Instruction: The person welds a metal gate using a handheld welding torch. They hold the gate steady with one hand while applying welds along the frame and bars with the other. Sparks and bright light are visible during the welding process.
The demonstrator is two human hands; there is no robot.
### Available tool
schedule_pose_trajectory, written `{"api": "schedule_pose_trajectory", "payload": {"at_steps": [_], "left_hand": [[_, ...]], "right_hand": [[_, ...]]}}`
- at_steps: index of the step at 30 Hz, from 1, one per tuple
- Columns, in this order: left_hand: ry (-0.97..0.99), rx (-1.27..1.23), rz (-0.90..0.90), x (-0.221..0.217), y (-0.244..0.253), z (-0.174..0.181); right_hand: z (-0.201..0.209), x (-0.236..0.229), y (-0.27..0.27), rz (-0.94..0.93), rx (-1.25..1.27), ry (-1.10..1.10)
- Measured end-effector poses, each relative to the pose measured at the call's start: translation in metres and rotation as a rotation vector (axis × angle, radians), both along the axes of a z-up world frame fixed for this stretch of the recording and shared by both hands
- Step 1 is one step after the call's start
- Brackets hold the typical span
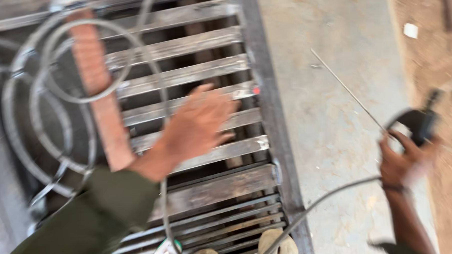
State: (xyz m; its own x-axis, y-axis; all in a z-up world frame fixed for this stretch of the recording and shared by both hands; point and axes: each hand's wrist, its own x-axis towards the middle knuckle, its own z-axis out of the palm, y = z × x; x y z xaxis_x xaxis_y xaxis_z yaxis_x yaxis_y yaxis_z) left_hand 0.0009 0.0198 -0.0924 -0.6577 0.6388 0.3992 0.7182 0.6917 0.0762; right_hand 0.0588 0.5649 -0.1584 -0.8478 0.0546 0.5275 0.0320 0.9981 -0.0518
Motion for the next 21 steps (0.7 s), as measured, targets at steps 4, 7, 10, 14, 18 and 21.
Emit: {"api": "schedule_pose_trajectory", "payload": {"at_steps": [4, 7, 10, 14, 18, 21], "left_hand": [[0.188, -0.039, -0.002, -0.005, 0.058, 0.026], [0.228, -0.019, 0.036, 0.011, 0.077, 0.035], [-0.142, -0.049, -0.034, 0.034, 0.075, 0.03], [-0.37, 0.226, -0.051, 0.051, 0.028, 0.006], [-0.454, 0.169, 0.427, 0.06, -0.044, -0.016], [-0.521, 0.197, 0.604, 0.063, -0.073, -0.033]], "right_hand": [[0.069, 0.041, -0.055, 0.12, -0.227, -0.057], [0.106, 0.058, -0.098, 0.197, -0.278, -0.14], [0.118, 0.066, -0.135, 0.405, -0.393, -0.138], [0.115, 0.063, -0.16, 0.503, -0.462, -0.12], [0.103, 0.07, -0.174, 0.47, -0.246, -0.053], [0.082, 0.085, -0.194, 0.399, -0.144, -0.112]]}}
